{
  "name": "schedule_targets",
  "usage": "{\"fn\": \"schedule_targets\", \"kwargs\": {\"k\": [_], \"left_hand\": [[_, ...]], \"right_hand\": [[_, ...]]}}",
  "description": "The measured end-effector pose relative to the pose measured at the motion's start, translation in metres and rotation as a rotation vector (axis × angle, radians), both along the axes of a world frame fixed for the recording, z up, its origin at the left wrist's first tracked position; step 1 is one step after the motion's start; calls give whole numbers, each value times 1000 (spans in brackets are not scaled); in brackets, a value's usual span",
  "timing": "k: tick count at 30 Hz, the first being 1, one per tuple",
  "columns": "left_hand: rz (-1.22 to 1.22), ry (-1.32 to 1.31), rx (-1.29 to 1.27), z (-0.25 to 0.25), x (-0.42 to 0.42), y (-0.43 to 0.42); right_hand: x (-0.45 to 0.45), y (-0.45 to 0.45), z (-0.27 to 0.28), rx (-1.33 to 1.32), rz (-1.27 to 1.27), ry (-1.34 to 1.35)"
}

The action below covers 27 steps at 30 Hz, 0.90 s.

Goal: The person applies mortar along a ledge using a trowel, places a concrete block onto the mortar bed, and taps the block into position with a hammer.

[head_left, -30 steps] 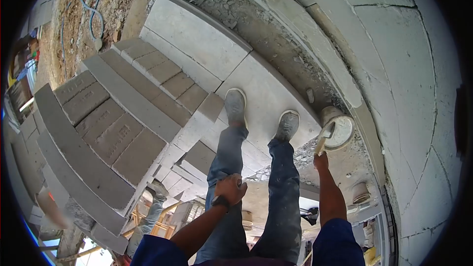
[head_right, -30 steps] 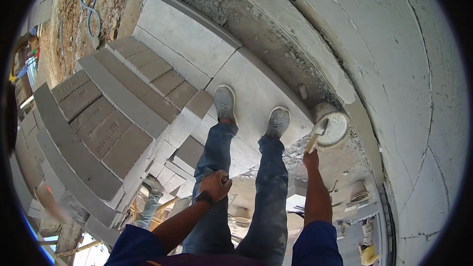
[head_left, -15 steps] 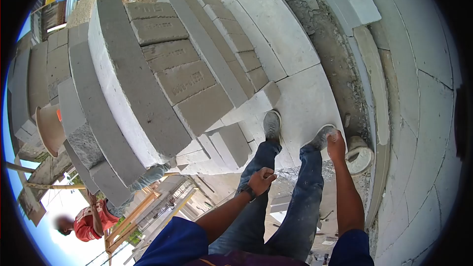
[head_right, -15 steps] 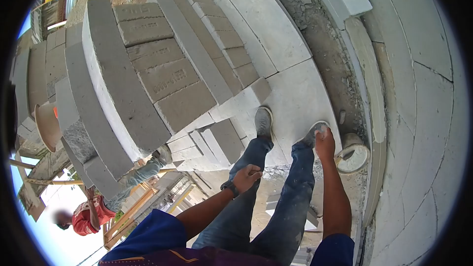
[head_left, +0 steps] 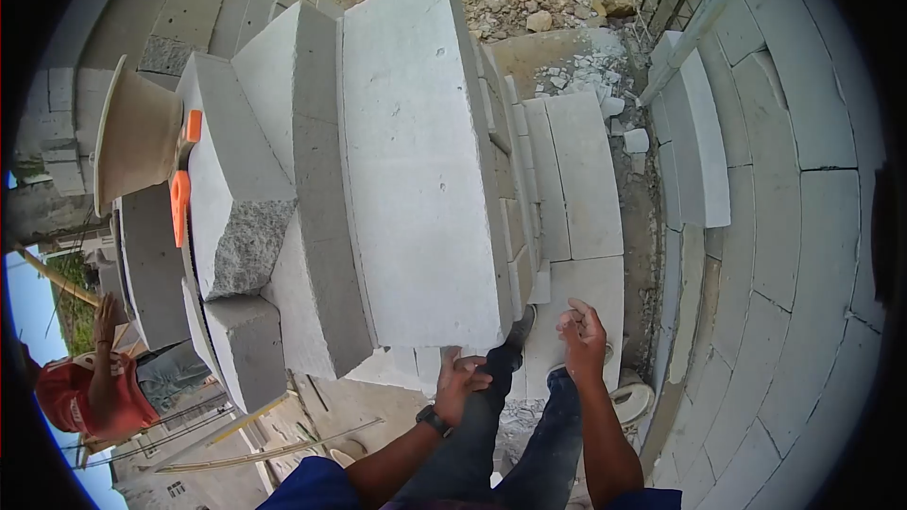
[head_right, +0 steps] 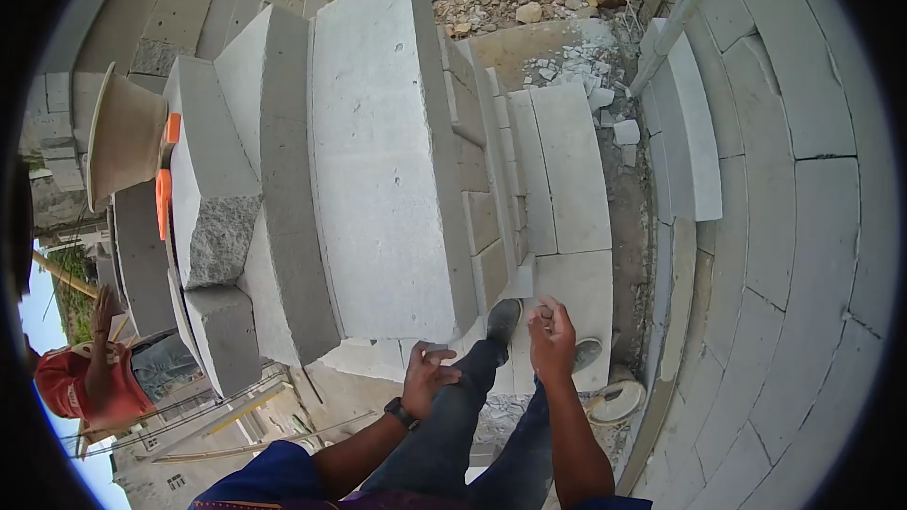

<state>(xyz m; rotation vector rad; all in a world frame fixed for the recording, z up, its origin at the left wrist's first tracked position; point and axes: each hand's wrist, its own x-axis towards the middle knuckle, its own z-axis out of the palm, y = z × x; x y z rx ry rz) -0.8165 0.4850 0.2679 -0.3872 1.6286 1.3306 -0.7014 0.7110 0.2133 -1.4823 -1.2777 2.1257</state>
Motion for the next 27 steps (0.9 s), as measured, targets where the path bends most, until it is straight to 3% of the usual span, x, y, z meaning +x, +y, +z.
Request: {"fn": "schedule_targets", "kwargs": {"k": [6,8,12,18,22,24,27], "left_hand": [[486,70,71,58,-55,17],[539,80,84,61,-73,31],[672,-20,183,74,-99,64],[802,3,267,61,-84,80],[855,42,150,66,-74,93],[881,74,87,69,-64,107],[888,125,127,61,-59,104]], "right_hand": [[-95,-9,80,223,47,205],[-113,-12,78,318,79,231],[-131,-9,65,206,12,325],[-131,-5,70,375,171,122],[-135,-16,58,147,-45,319],[-134,-11,60,16,-9,288],[-138,-1,69,65,77,210]]}}
